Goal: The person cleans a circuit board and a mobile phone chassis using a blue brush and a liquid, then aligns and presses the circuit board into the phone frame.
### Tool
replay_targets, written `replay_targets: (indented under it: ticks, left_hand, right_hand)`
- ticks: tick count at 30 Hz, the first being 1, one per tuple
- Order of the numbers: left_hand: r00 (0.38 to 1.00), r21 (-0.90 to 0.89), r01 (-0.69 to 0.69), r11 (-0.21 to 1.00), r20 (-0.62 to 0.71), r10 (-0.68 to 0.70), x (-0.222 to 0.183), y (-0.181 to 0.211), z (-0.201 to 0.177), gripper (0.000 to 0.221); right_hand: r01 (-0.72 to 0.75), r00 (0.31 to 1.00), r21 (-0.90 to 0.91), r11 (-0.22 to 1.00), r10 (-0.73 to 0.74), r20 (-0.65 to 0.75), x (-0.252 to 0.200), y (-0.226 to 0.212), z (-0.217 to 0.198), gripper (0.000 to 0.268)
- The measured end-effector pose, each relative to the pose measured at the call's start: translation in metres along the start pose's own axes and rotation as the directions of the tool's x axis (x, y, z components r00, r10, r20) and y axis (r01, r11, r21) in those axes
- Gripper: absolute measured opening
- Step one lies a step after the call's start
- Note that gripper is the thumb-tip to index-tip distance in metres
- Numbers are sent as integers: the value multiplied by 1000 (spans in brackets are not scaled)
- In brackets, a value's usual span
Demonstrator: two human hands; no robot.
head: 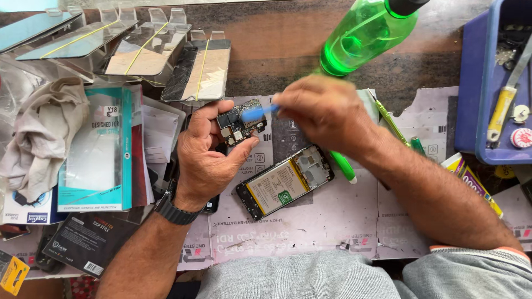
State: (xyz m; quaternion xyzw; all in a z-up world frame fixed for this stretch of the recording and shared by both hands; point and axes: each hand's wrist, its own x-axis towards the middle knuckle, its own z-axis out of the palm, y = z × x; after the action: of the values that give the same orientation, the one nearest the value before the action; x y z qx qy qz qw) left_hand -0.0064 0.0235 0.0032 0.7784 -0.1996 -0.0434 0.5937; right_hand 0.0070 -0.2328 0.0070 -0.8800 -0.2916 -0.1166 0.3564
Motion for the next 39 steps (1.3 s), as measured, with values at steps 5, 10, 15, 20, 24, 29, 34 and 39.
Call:
replay_targets:
  ticks: [5,10,15,20,24,29,34,39]
  left_hand:
    - [1000,-45,-28,999,-13,27,0,1,2,58]
    - [999,-18,-46,999,4,46,1,1,4,59]
    - [999,-47,-49,998,-5,49,1,1,1,59]
    - [996,16,-93,996,-2,93,3,0,-3,58]
    - [998,-58,-49,997,-29,47,1,2,-2,57]
    - [998,-49,-50,998,-44,48,1,3,-1,57]
    - [998,-69,-55,996,-46,52,-1,3,2,58]
    - [994,-17,-97,995,-40,97,0,-1,5,60]
  right_hand:
    - [4,1000,8,1000,-4,-26,3,-2,-2,19]
    - [12,997,-27,1000,-14,-73,5,-3,-9,22]
    - [-1,998,-17,1000,0,-57,4,-1,-9,19]
    - [113,994,-36,993,-113,-5,1,4,-2,13]
    - [129,991,-63,990,-130,-9,4,8,-12,14]
    - [78,997,-53,995,-79,-10,2,-1,-11,18]
    - [55,998,-19,998,-56,-3,0,-8,-9,20]
    - [37,999,-33,999,-36,28,-1,-11,-5,19]
